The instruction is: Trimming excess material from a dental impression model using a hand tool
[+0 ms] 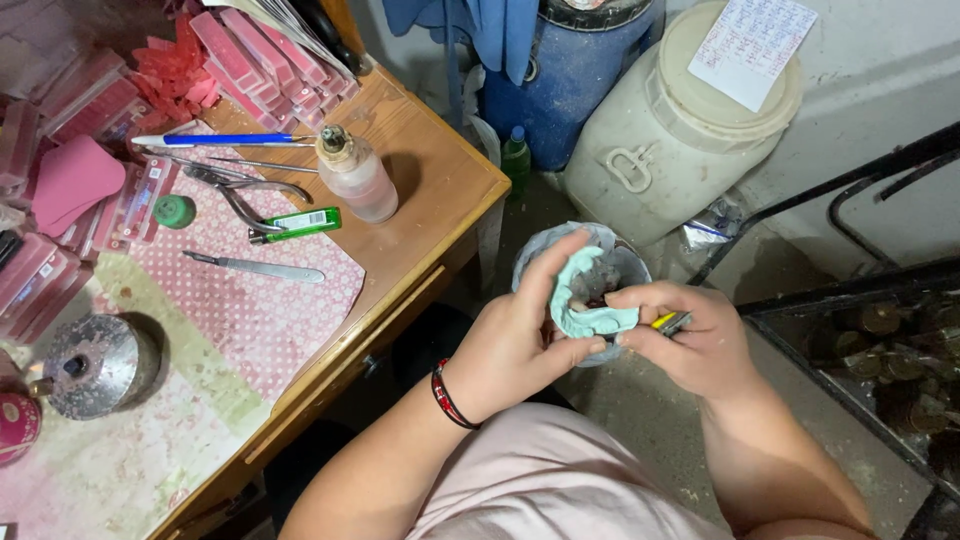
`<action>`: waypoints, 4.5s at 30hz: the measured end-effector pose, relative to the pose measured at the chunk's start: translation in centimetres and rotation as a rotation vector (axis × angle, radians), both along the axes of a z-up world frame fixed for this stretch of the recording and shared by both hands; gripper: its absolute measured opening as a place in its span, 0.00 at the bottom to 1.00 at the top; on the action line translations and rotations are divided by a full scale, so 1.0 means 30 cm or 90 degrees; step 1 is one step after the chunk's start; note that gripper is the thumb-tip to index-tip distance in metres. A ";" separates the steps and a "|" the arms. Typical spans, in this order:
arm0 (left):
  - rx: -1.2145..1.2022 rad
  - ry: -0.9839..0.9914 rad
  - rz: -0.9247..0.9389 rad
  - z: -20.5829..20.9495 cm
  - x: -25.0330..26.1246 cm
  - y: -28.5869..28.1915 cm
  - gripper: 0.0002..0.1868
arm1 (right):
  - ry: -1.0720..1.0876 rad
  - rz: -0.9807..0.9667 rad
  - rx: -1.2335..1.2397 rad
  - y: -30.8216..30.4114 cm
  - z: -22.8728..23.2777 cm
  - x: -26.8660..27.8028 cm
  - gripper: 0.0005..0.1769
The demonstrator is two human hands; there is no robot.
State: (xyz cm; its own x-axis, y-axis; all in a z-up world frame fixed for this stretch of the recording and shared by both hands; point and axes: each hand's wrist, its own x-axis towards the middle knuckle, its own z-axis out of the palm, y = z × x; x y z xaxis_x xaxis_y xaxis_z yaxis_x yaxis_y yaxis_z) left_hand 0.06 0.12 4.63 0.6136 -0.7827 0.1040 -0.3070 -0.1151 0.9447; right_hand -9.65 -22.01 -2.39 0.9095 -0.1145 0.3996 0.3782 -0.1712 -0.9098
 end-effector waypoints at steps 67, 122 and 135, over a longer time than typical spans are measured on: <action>-0.147 0.015 0.213 -0.112 0.009 -0.006 0.13 | 0.009 -0.061 0.139 0.015 0.002 -0.049 0.19; 0.294 -0.568 0.779 0.031 -0.451 1.451 0.13 | -0.079 0.221 -0.550 1.069 0.280 0.240 0.23; 0.398 -0.525 0.878 -0.072 -0.445 1.618 0.21 | -0.306 0.168 -0.748 0.981 0.039 0.461 0.28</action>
State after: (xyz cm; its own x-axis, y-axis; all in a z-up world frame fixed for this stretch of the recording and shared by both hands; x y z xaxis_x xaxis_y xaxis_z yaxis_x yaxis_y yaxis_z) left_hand -13.29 48.67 2.47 0.7602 0.1928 0.6204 -0.0157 -0.9492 0.3142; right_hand 4.20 7.43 -1.21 0.5885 0.6855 0.4287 0.7677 -0.6401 -0.0303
